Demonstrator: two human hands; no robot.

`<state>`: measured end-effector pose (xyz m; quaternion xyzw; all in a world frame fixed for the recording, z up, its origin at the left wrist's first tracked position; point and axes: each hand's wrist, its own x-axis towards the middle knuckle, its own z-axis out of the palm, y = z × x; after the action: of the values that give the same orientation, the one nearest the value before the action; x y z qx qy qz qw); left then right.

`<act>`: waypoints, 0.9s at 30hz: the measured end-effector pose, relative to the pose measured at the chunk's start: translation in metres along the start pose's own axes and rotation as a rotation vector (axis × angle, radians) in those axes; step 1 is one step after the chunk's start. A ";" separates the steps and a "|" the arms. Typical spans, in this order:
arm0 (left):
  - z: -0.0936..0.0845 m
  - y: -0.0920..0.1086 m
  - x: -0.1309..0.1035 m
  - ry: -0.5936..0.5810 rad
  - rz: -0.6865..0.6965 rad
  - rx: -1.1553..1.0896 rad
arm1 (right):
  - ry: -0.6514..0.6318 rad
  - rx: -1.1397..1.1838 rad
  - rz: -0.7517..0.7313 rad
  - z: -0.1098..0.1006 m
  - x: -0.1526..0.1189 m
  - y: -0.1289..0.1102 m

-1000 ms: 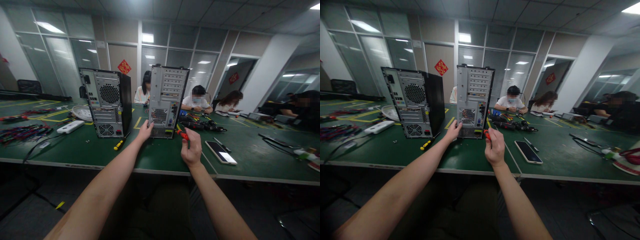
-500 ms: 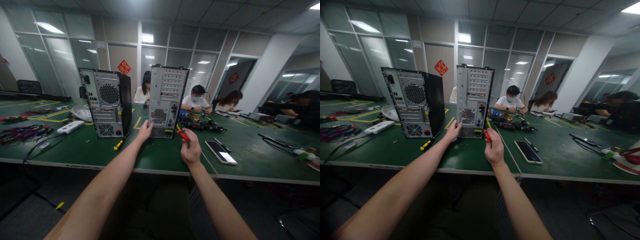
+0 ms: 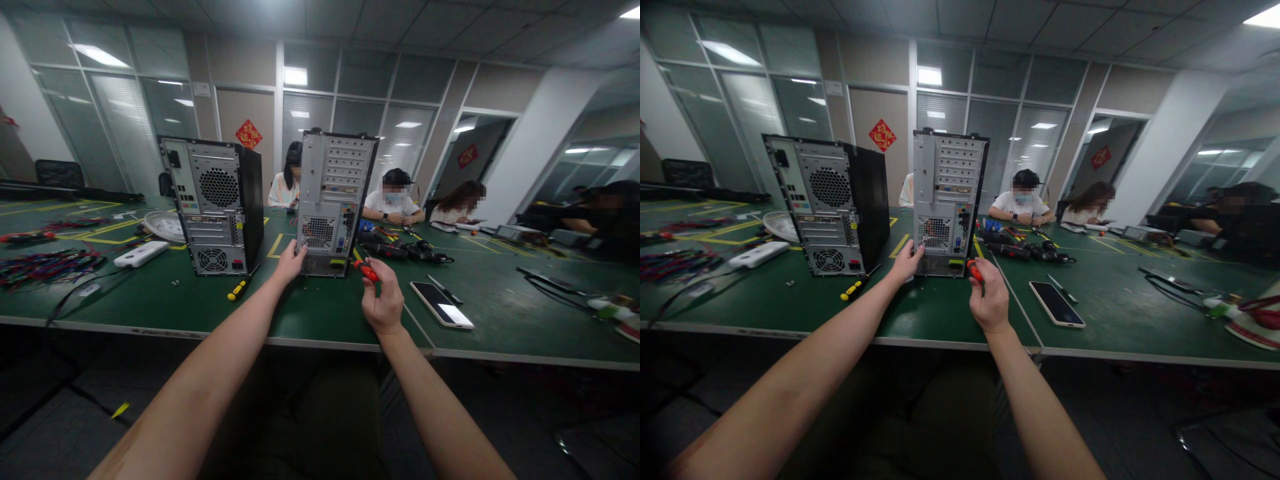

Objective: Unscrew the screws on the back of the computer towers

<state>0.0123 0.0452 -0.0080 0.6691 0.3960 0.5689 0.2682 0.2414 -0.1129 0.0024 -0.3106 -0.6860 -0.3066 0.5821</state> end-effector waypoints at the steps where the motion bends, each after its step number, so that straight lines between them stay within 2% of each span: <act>1: 0.000 0.000 0.000 0.000 -0.002 -0.009 | 0.001 -0.001 -0.003 0.000 0.000 0.000; 27: -0.002 0.007 -0.001 -0.009 -0.033 -0.048 | 0.016 -0.047 -0.012 0.001 0.000 0.001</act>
<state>0.0121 0.0403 -0.0030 0.6583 0.3918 0.5709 0.2953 0.2415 -0.1121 0.0019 -0.3178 -0.6757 -0.3286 0.5783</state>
